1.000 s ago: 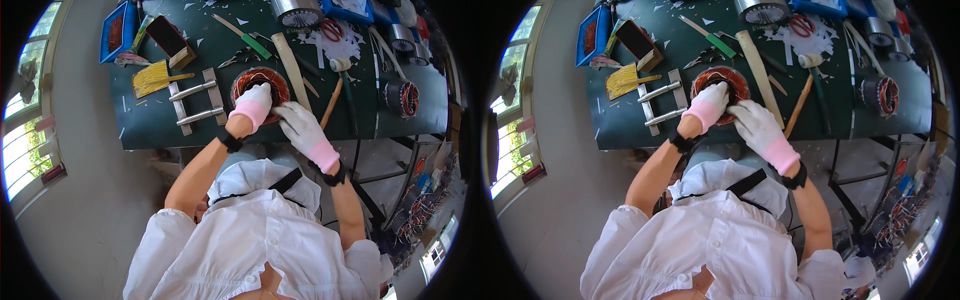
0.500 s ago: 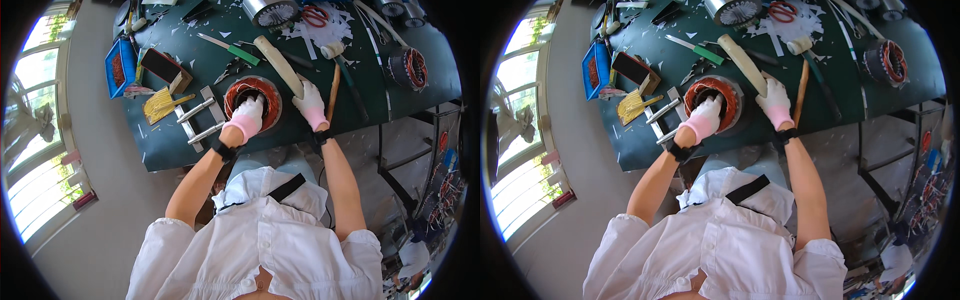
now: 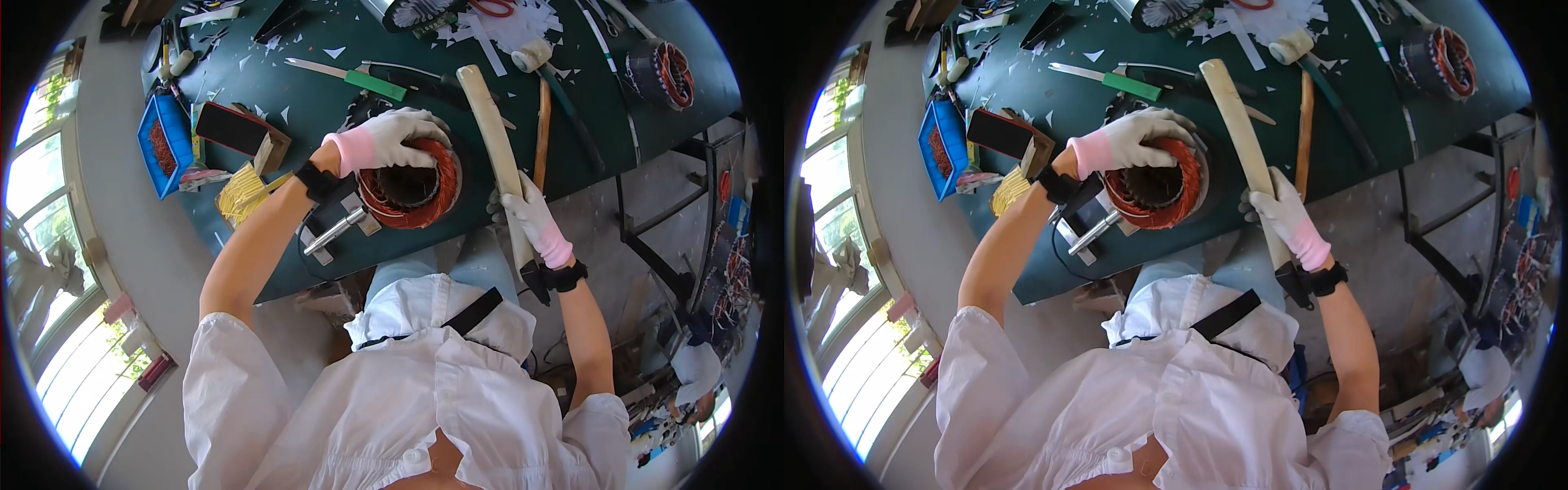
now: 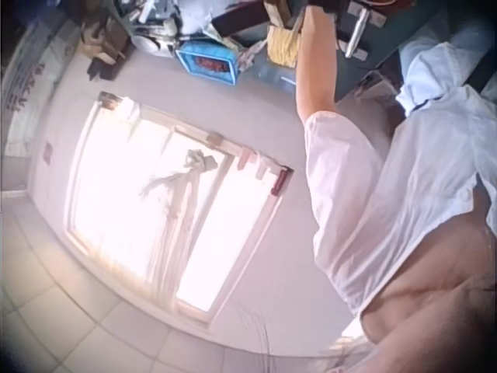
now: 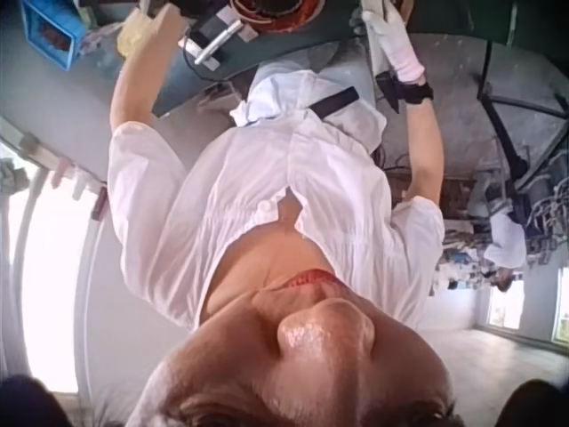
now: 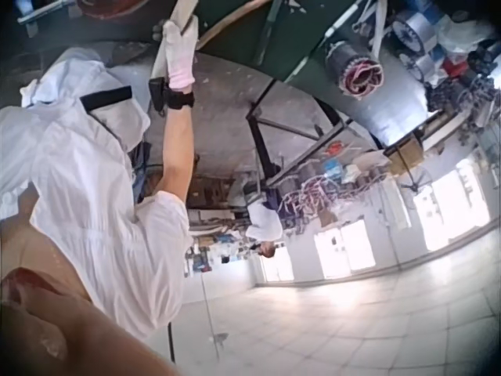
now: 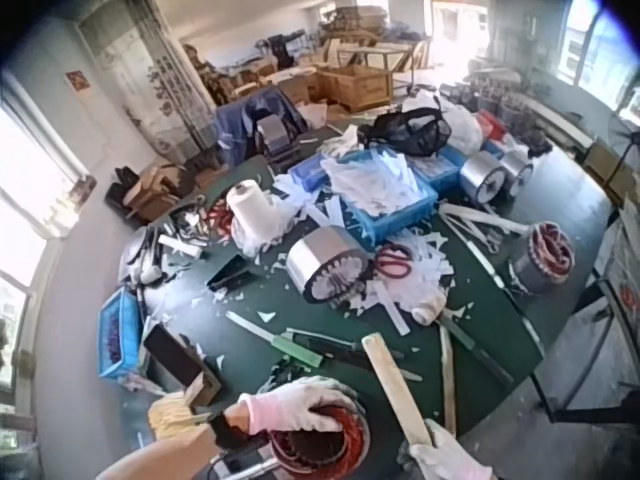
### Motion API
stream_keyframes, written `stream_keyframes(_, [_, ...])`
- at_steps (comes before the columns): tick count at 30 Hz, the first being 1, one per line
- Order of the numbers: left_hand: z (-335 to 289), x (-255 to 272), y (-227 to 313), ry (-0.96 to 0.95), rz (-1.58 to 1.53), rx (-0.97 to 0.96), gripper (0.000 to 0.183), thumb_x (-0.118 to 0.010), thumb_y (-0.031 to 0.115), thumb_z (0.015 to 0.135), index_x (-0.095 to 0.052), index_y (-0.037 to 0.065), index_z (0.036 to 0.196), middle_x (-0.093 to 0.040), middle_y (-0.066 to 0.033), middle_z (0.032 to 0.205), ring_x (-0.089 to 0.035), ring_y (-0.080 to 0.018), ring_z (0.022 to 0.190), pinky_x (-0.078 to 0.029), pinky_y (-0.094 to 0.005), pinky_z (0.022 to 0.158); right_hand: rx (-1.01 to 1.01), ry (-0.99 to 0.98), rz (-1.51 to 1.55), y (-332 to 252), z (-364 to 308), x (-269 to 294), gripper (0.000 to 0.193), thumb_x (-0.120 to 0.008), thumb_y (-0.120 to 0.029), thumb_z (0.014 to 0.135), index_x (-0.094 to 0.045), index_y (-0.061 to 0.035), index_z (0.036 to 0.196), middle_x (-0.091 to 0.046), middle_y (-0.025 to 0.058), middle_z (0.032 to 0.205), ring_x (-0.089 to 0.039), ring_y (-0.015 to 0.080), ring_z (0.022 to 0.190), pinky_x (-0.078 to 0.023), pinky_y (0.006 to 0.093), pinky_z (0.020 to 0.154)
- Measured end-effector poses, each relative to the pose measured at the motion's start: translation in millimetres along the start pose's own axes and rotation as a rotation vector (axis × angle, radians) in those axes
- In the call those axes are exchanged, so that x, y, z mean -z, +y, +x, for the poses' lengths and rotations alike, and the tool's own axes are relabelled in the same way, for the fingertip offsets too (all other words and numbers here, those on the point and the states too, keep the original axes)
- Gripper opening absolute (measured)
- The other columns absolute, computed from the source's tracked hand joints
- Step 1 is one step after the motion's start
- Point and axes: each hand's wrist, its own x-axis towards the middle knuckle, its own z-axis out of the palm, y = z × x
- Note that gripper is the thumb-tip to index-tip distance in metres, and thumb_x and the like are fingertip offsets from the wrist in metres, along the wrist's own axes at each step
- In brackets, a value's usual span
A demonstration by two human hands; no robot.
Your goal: Shaping and fitting components into a motor stator housing using a mallet, scissors, and a shaping stick.
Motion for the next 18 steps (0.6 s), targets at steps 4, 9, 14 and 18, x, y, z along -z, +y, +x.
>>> stream_keyframes(4, [-8.7,-10.5,-5.1,0.075,-0.133,-0.049,0.031,-0.06,0.016,0.081,-0.061,0.006,0.11,-0.053,-0.0114,0.123,-0.047,-0.0277,0.116,-0.035,-0.0369,0.102,-0.046,0.069,0.082,2.1,-20.3,13.4,0.028,-0.057,-0.013,0.083,-0.048,-0.0026,0.107,-0.052,0.0027,0.076,-0.052,0.008,0.058,-0.045,0.0234,0.052])
stream_keyframes(9, [-29.4,-32.7,-3.9,0.442,-0.342,0.155,0.034,-0.061,0.013,0.082,-0.058,0.002,0.114,-0.053,-0.0109,0.123,-0.048,-0.0217,0.116,-0.037,-0.0339,0.1,-0.069,0.114,-0.116,5.9,-34.1,-35.5,0.036,-0.068,-0.02,0.08,-0.048,-0.0018,0.105,-0.052,0.0005,0.069,-0.051,0.0074,0.051,-0.041,0.0224,0.046])
stream_keyframes(14, [-53.7,-51.0,-3.7,0.709,-0.354,0.259,0.029,-0.06,0.011,0.082,-0.059,-0.002,0.108,-0.053,-0.0107,0.125,-0.052,-0.0231,0.112,-0.038,-0.032,0.097,0.099,0.059,-0.519,-35.2,-13.7,-6.0,0.033,-0.067,-0.021,0.079,-0.051,-0.0002,0.1,-0.054,0.0038,0.066,-0.051,0.0082,0.051,-0.044,0.0249,0.047])
stream_keyframes(18, [-52.1,-78.3,5.8,0.956,-0.355,0.323,0.027,-0.059,0.01,0.083,-0.059,-0.001,0.107,-0.056,-0.0089,0.12,-0.053,-0.021,0.109,-0.039,-0.0308,0.097,-0.056,0.141,-0.308,-6.0,-27.0,-37.8,0.035,-0.067,-0.016,0.076,-0.049,0.0,0.102,-0.053,0.0059,0.068,-0.053,0.0128,0.053,-0.044,0.0281,0.048])
